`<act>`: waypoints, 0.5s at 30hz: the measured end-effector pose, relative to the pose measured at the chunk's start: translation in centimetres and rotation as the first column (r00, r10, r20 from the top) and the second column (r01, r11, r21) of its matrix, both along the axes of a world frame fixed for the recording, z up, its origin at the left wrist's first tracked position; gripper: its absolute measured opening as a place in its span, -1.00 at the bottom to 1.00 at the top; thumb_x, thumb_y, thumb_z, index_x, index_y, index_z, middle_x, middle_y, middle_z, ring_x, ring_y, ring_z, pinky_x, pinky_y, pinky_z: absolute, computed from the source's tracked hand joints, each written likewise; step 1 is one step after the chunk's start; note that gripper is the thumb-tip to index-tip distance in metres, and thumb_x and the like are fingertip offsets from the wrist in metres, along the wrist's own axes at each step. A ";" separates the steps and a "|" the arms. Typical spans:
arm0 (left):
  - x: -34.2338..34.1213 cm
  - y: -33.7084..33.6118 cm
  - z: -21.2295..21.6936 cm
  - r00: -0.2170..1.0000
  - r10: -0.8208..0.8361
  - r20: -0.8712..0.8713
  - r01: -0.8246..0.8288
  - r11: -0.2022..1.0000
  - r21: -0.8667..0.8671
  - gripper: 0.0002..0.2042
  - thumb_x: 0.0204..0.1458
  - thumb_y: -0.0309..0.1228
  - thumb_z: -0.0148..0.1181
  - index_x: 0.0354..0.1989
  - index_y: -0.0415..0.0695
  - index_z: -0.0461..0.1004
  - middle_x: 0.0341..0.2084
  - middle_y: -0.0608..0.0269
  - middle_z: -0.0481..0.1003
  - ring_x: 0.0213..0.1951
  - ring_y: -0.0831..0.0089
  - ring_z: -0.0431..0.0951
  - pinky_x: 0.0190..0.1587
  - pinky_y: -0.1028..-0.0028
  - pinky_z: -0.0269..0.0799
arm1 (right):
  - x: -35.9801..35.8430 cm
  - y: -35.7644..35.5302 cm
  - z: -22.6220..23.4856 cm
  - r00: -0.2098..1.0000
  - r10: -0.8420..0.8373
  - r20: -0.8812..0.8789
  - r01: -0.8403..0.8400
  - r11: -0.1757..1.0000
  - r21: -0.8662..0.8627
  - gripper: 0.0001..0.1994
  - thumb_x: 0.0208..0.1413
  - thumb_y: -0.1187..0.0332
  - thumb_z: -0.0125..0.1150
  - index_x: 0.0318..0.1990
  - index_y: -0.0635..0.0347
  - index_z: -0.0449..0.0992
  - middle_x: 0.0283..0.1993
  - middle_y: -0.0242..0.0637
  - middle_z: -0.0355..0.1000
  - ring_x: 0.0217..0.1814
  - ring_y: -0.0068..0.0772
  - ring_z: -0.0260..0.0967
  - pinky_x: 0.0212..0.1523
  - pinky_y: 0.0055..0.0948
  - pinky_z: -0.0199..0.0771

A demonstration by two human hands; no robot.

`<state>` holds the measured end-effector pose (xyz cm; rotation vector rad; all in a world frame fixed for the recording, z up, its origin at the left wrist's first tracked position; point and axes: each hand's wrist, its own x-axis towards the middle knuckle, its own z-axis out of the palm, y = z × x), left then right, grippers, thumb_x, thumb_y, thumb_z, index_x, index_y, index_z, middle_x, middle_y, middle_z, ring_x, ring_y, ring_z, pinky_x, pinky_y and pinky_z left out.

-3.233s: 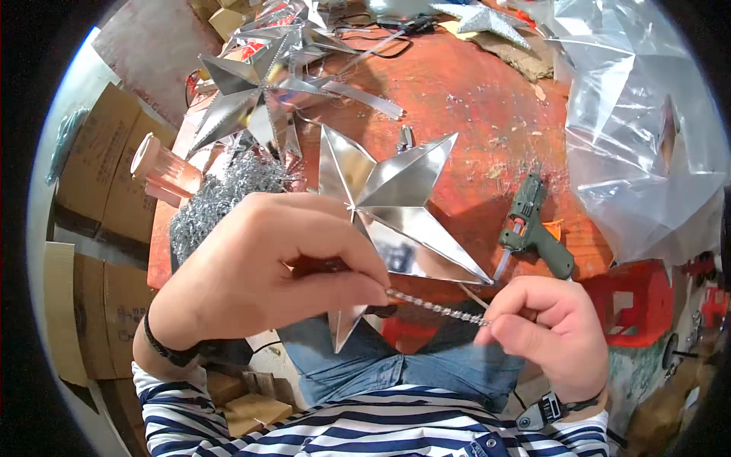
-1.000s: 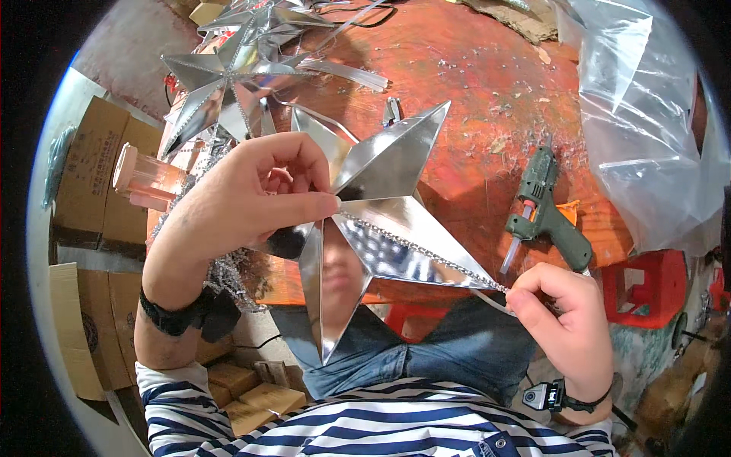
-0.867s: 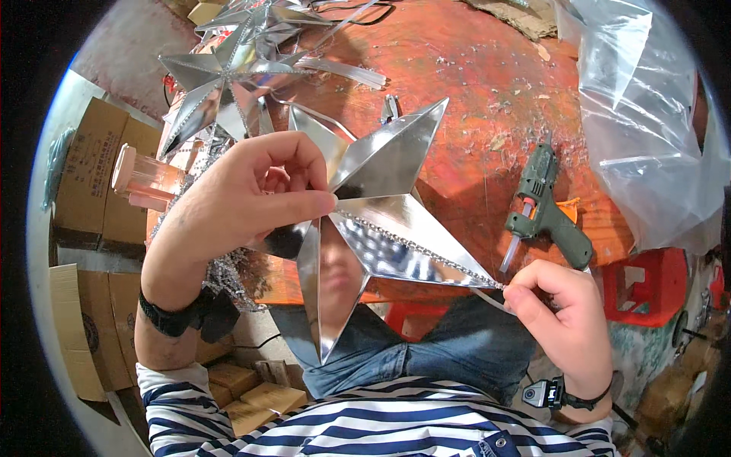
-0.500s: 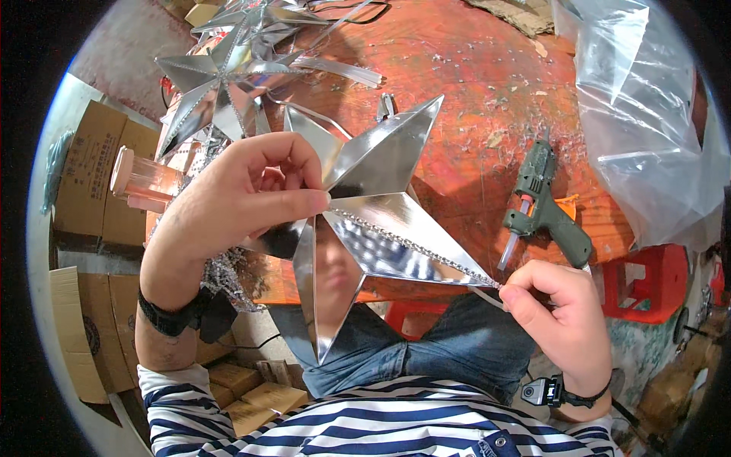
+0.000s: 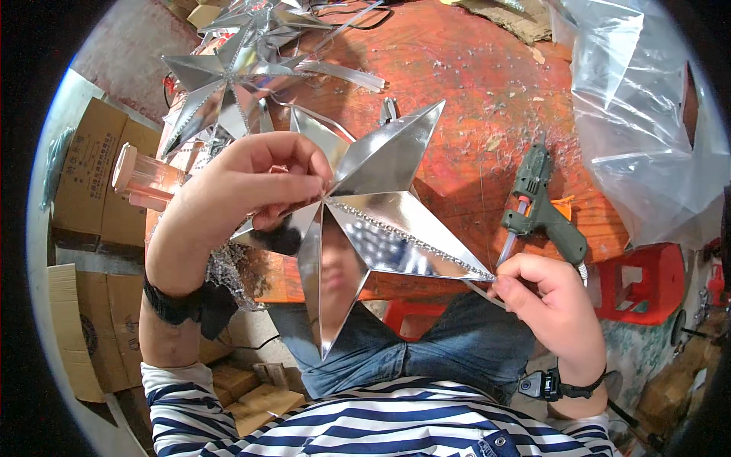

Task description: The person uses a hot glue gun to attach a silver beaded chain to the edges of a large, metallic star-shaped decoration. They hold the star in one hand and apply glue and beads along the points, working on one star at a time in a workshop setting.

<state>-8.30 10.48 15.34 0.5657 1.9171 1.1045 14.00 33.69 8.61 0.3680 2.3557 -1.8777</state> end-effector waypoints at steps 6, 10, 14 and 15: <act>-0.2 -4.0 -0.1 0.913 0.394 -0.110 -0.311 0.843 0.438 -0.69 0.20 -0.30 -0.08 0.03 -0.20 0.36 -0.43 0.38 0.36 -0.47 0.72 0.33 -0.57 0.73 0.18 | 2.0 2.3 2.3 0.992 0.116 -0.043 -0.091 0.919 0.383 -0.78 -0.01 0.41 0.27 -0.20 0.31 0.49 -0.31 -0.22 0.44 -0.34 -0.44 0.43 -0.32 -0.52 0.44; 2.6 -7.3 -2.9 0.657 0.398 -0.640 -0.244 0.916 0.319 -0.68 0.12 -0.42 -0.08 0.04 -0.21 0.37 -0.31 0.29 0.42 -0.28 0.55 0.41 -0.26 0.56 0.31 | 0.7 4.0 1.3 0.963 -0.110 -0.245 0.251 0.695 0.674 -0.60 -0.09 0.43 0.32 -0.04 0.31 0.43 -0.07 -0.11 0.39 -0.13 -0.23 0.42 -0.11 -0.34 0.46; 5.5 -8.0 -5.9 0.560 0.240 -0.793 -0.263 0.959 0.104 -0.61 -0.04 -0.44 0.17 0.01 -0.25 0.38 -0.22 0.12 0.47 -0.19 0.39 0.47 -0.10 0.43 0.34 | -1.6 5.3 -1.0 0.963 0.161 -0.217 0.122 0.457 0.881 -0.50 -0.20 0.45 0.33 -0.02 0.31 0.37 -0.06 -0.08 0.36 -0.02 0.03 0.33 0.06 -0.18 0.31; 6.2 -7.8 -6.7 0.541 0.257 -0.801 -0.276 0.954 0.120 -0.58 -0.05 -0.40 0.24 0.01 -0.25 0.38 -0.23 0.13 0.47 -0.19 0.41 0.48 -0.10 0.44 0.35 | -1.8 5.3 -0.5 0.971 0.157 -0.179 0.090 0.454 0.886 -0.50 -0.23 0.46 0.32 -0.03 0.31 0.37 -0.06 -0.07 0.36 -0.01 0.04 0.33 0.05 -0.18 0.31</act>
